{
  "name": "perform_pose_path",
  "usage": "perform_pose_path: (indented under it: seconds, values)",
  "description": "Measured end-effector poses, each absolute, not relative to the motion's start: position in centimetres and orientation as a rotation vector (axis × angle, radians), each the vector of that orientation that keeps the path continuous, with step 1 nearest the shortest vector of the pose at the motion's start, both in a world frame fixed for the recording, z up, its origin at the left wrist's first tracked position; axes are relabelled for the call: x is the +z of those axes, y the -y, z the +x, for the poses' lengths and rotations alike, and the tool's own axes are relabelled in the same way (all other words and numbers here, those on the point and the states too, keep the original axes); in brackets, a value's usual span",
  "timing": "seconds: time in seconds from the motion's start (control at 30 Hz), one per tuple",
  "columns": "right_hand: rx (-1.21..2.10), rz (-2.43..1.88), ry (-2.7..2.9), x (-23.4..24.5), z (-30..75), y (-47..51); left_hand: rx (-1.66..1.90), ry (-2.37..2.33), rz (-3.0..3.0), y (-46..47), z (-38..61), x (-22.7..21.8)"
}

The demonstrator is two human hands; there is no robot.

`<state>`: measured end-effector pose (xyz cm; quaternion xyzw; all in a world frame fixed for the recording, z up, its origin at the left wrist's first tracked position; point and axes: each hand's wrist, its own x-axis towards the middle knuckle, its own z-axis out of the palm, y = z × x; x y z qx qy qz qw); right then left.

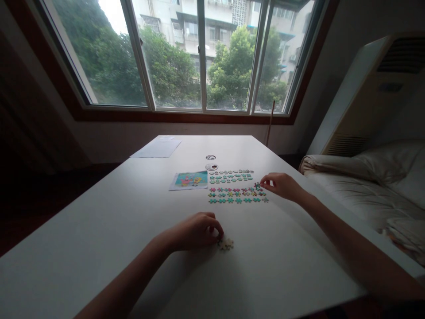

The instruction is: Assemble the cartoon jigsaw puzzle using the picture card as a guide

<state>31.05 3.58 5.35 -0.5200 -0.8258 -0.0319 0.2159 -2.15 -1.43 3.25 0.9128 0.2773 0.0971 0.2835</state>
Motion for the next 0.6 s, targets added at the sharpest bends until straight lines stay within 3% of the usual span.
perform_pose_path:
  seconds: [0.13, 0.37, 0.6]
  values:
    - [0.051, -1.632, 2.327, 5.3, 35.1, -5.0, 0.256, -0.77, 2.443, 1.3, -2.1, 3.0]
    - [0.576, -1.701, 2.437, 4.7, 37.2, -5.5, 0.248, -0.796, 2.467, 1.2, -2.3, 3.1]
    - [0.751, -1.699, 2.441, 3.8, 37.2, -5.5, 0.271, -0.897, 2.524, 0.6, -2.9, 3.0]
